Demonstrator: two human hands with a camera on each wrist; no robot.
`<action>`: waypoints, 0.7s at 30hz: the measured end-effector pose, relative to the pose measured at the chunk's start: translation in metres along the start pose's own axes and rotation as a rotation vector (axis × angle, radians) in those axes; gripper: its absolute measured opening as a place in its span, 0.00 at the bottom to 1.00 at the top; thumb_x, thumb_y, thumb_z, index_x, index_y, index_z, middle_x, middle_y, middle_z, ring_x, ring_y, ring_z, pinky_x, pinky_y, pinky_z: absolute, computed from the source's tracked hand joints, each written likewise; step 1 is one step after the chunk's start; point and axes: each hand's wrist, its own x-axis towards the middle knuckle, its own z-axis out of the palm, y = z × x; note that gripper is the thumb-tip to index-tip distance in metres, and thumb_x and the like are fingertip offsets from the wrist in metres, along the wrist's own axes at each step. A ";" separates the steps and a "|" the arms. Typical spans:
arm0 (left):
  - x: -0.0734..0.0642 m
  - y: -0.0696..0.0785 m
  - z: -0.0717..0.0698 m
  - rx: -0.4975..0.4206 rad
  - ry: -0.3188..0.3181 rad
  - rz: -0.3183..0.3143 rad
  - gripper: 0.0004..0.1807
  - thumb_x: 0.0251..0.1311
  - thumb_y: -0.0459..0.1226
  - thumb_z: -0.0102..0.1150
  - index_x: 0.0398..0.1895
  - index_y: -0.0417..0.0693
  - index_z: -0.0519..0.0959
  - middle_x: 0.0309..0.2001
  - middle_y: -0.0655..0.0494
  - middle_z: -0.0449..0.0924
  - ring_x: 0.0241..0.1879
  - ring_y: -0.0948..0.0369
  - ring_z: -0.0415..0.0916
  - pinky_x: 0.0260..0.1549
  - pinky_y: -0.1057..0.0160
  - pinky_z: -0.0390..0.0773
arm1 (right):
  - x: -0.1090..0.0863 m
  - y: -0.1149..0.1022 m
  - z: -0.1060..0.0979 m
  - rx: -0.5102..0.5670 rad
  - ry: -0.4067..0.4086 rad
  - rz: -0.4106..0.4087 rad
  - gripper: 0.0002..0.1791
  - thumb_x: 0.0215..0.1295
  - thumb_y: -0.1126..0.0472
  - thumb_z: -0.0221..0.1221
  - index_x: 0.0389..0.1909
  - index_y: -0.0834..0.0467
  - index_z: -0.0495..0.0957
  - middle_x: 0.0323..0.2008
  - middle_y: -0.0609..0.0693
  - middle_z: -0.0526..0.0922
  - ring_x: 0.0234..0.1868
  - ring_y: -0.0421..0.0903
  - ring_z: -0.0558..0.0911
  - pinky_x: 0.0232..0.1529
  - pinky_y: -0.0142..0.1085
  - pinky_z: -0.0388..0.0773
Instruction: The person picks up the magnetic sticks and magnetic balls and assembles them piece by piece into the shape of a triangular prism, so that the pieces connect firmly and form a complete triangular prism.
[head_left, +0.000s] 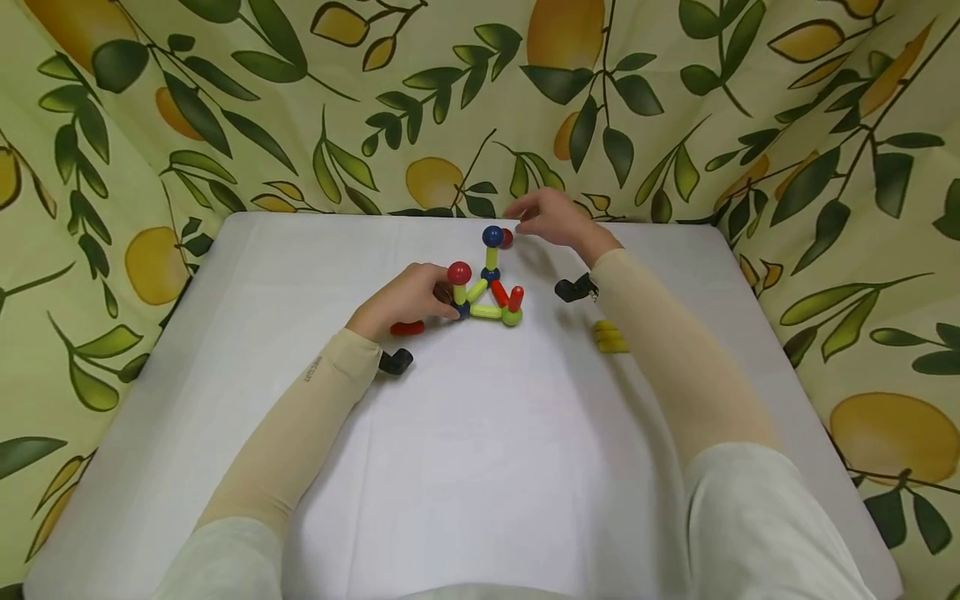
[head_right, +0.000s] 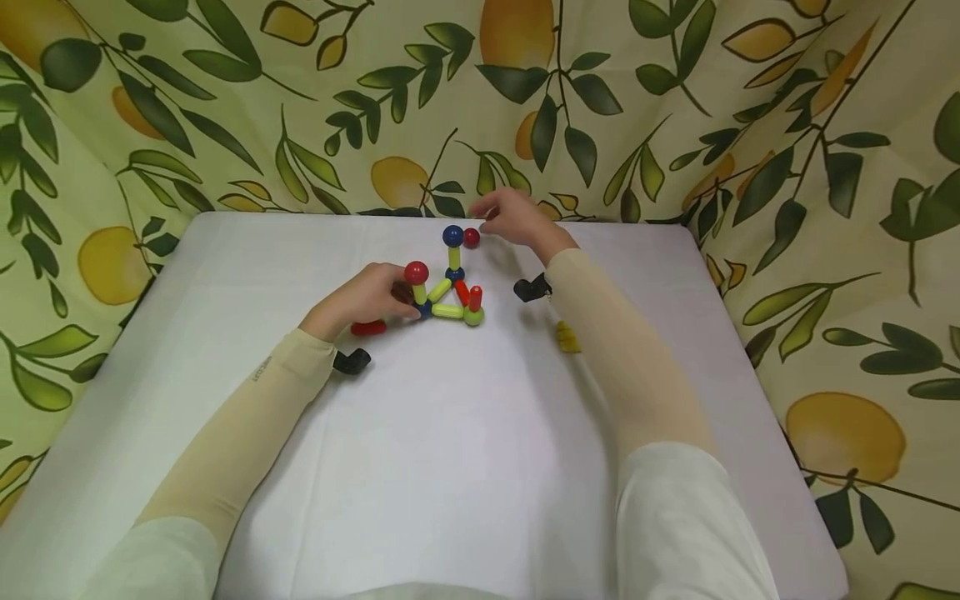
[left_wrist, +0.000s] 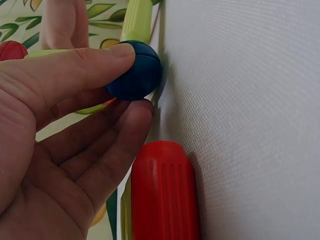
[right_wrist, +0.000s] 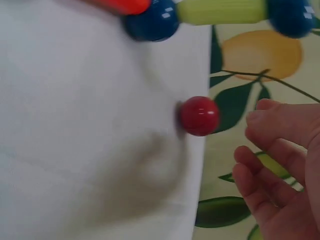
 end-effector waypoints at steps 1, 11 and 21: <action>0.000 0.000 0.000 -0.001 0.002 0.000 0.23 0.60 0.34 0.81 0.57 0.38 0.85 0.45 0.47 0.87 0.45 0.52 0.84 0.56 0.52 0.81 | 0.003 0.001 0.003 -0.017 -0.004 0.002 0.19 0.78 0.67 0.62 0.66 0.59 0.84 0.63 0.59 0.84 0.61 0.56 0.79 0.64 0.51 0.78; 0.003 0.000 0.004 -0.004 -0.008 -0.020 0.24 0.61 0.35 0.82 0.58 0.39 0.85 0.46 0.48 0.87 0.45 0.52 0.83 0.56 0.53 0.82 | 0.015 0.012 0.029 -0.144 -0.010 0.024 0.21 0.74 0.66 0.68 0.66 0.60 0.85 0.60 0.59 0.84 0.59 0.57 0.79 0.60 0.50 0.76; 0.002 0.000 0.002 0.002 0.003 -0.039 0.23 0.61 0.35 0.82 0.57 0.39 0.85 0.45 0.49 0.87 0.45 0.52 0.82 0.56 0.53 0.81 | 0.005 0.032 0.038 -0.013 0.103 0.046 0.22 0.73 0.61 0.70 0.65 0.60 0.83 0.57 0.57 0.85 0.56 0.54 0.81 0.60 0.47 0.79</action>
